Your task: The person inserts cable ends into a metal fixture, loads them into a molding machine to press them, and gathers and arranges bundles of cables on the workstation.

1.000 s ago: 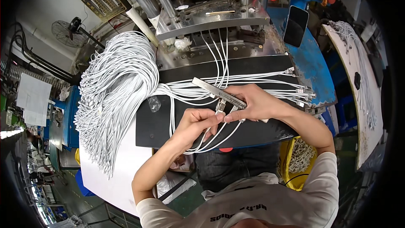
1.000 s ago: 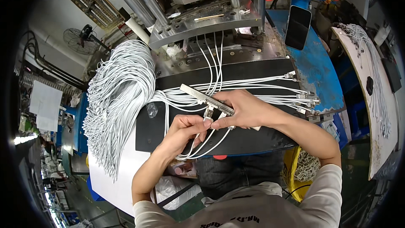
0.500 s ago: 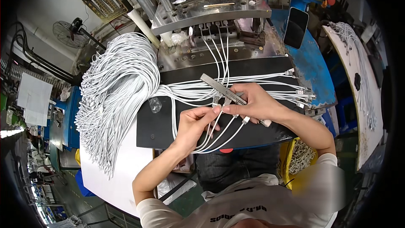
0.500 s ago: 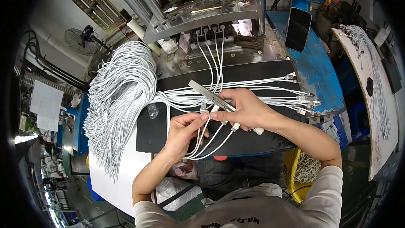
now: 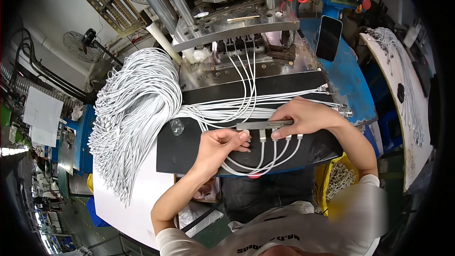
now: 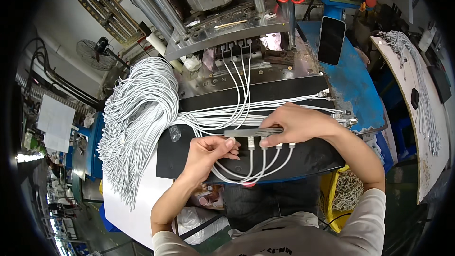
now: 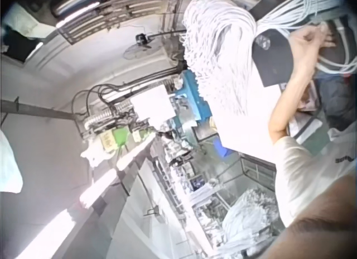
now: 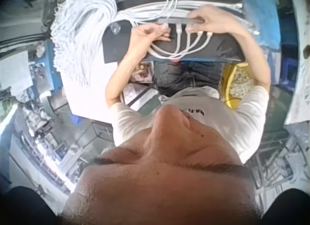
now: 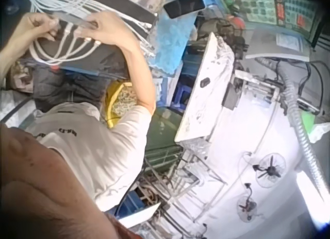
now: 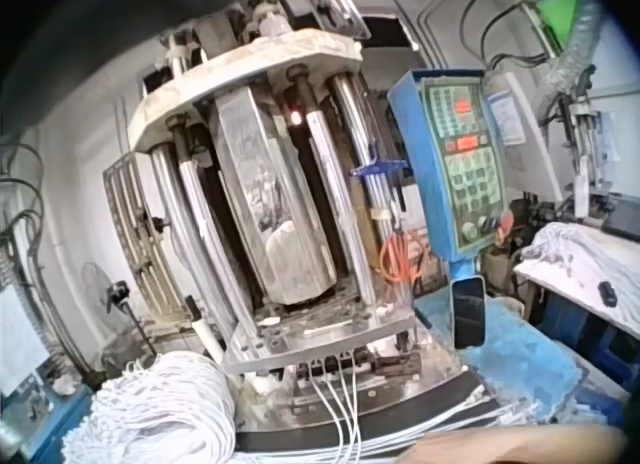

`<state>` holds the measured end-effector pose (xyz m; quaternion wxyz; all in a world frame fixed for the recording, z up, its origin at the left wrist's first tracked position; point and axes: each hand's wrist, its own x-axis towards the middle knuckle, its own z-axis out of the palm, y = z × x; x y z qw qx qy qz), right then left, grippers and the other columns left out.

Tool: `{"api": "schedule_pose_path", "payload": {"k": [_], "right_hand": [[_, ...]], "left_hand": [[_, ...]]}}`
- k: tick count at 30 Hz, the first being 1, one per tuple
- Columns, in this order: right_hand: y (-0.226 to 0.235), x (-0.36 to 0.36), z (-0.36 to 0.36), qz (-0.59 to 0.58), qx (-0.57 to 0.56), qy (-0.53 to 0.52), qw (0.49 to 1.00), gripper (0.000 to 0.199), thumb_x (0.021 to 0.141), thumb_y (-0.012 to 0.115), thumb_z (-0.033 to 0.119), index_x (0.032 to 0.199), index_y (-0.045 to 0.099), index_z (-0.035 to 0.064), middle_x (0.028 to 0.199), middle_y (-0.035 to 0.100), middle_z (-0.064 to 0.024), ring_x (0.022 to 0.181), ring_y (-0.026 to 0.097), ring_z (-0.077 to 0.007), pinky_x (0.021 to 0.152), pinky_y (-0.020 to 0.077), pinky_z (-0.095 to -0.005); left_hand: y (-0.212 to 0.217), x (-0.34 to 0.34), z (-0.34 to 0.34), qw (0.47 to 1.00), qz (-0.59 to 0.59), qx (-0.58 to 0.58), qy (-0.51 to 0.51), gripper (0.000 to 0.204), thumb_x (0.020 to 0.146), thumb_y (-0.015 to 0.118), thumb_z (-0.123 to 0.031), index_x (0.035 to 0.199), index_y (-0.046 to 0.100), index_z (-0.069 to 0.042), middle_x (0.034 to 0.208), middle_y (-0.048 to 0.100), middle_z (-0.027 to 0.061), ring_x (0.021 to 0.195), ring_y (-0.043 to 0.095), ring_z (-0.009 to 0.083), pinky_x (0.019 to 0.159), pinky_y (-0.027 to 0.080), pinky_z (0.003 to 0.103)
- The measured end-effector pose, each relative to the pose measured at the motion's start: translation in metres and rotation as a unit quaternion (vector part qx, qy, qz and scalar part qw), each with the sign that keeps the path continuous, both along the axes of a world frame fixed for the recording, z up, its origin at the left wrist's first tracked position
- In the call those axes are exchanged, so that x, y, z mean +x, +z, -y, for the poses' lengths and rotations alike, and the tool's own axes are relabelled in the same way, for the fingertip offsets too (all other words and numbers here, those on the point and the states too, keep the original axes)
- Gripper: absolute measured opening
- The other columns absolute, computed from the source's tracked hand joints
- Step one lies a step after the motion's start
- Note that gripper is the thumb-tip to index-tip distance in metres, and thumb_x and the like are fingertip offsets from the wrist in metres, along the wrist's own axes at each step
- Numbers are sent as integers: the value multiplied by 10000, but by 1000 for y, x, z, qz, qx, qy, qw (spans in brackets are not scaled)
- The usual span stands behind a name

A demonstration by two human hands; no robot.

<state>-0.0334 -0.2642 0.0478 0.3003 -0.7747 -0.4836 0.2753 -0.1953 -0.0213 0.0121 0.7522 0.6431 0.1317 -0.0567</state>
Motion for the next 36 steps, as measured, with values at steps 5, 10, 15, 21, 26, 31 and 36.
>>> {"api": "schedule_pose_path", "payload": {"k": [5, 10, 15, 21, 26, 31, 36], "right_hand": [[14, 39, 25, 108, -19, -100, 989, 366, 933, 748, 352, 1078, 722, 16, 695, 664, -151, 673, 673, -294, 629, 493, -439], [-8, 53, -15, 383, -132, -141, 903, 293, 950, 699, 291, 1005, 709, 4, 754, 695, -208, 768, 703, -402, 696, 529, -492], [3, 62, -11, 329, -76, -91, 937, 327, 949, 691, 245, 1154, 683, -10, 790, 712, -193, 823, 700, -413, 764, 551, -493], [-57, 203, -89, 416, 122, -317, 843, 314, 975, 596, 221, 1179, 667, -6, 1088, 702, -261, 1009, 672, -447, 866, 546, -509], [-103, 267, -133, 436, 12, -454, 777, 258, 970, 594, 189, 1145, 661, 12, 1128, 719, -219, 1052, 687, -372, 873, 541, -476], [-103, 260, -141, 100, 576, -396, 708, 214, 980, 620, 183, 1126, 662, 32, 997, 727, -157, 875, 678, -326, 805, 539, -434], [-51, 165, -124, -222, 298, -507, 778, 230, 992, 670, 245, 1140, 662, 69, 872, 687, -88, 758, 637, -241, 711, 524, -409]], "left_hand": [[18, 44, -24, 995, 71, 26, 66, 306, 967, 747, -112, 1165, 680, 111, 1054, 742, 182, 909, 752, 241, 785, 659, 340], [8, 142, -15, 997, -22, -69, -9, 398, 1003, 696, -113, 1289, 585, 141, 1006, 732, 148, 894, 757, 210, 673, 637, 254], [-14, 148, -33, 993, -52, -71, -77, 335, 1032, 662, -137, 1253, 636, 112, 936, 720, 77, 660, 688, 91, 469, 508, 172], [-12, 139, -32, 996, -39, -34, -78, 253, 1033, 669, -166, 1142, 717, 57, 923, 723, 55, 554, 611, 56, 416, 443, 176], [-13, 135, -24, 999, 5, 6, -50, 257, 1015, 705, -215, 1067, 746, 34, 894, 730, 56, 520, 597, 50, 397, 424, 177], [5, 131, -25, 997, 58, 52, 2, 273, 984, 750, -235, 1030, 747, 35, 847, 739, 63, 485, 579, 51, 375, 402, 178], [48, 78, -42, 992, 92, 72, 41, 265, 974, 763, -227, 1006, 752, 36, 842, 750, 74, 457, 563, 53, 361, 394, 184]]}}
